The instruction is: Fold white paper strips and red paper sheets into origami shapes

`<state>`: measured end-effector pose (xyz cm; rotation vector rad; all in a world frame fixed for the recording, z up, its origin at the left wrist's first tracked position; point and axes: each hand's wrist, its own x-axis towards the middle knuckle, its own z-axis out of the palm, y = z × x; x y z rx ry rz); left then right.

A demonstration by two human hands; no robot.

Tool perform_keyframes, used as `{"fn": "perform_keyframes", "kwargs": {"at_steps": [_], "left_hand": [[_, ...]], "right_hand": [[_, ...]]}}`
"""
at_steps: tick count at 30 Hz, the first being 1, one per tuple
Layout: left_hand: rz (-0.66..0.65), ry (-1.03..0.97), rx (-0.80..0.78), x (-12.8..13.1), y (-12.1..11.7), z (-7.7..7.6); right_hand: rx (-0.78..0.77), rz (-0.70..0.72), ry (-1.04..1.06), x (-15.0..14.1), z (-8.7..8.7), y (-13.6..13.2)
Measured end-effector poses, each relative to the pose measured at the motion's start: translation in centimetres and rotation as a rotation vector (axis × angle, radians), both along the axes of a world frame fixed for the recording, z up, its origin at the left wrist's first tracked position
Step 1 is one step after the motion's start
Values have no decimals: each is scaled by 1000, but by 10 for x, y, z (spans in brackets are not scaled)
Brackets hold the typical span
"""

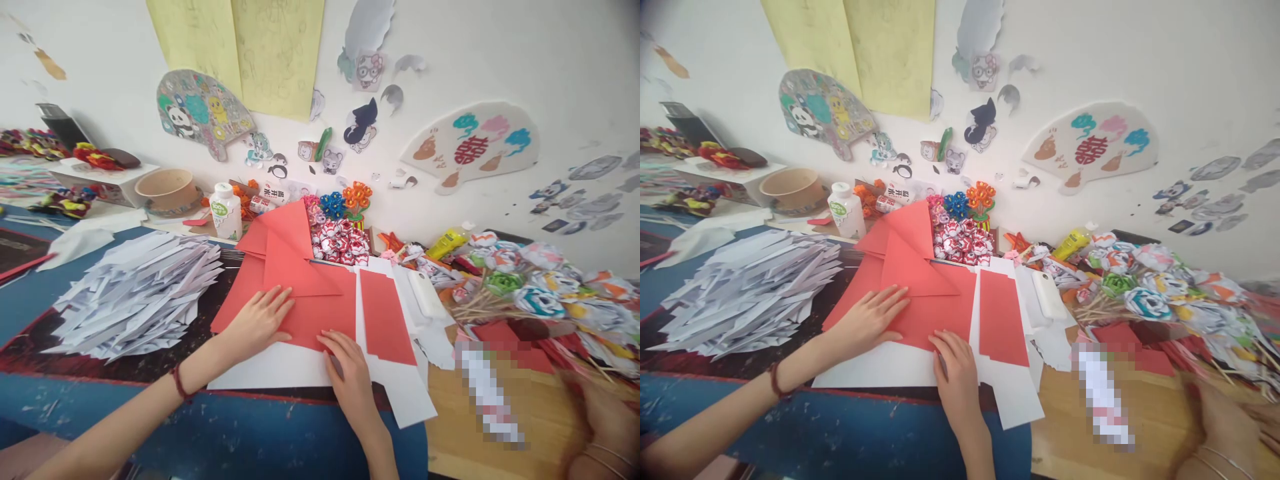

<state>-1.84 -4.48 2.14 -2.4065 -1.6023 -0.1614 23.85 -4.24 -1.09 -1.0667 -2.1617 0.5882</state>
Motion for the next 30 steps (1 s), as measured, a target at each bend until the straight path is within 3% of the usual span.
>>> {"fn": "perform_keyframes", "kwargs": {"at_steps": [3,16,23,27,30], "left_hand": [[14,51,-33,5,-3,-9],[-70,62,-40,1,1,0],[-212,181,46,7,-3,-3],[-113,81,53,21,-8,10],[-22,-171,134,27,-16,33]], "right_hand": [[-25,13,31,0,1,-2],[-78,-89,282,8,4,-3],[-86,-190,392,13,1,-6],[-71,-328,492,17,-2,-11],[-54,-420,542,18,-4,-18]]}}
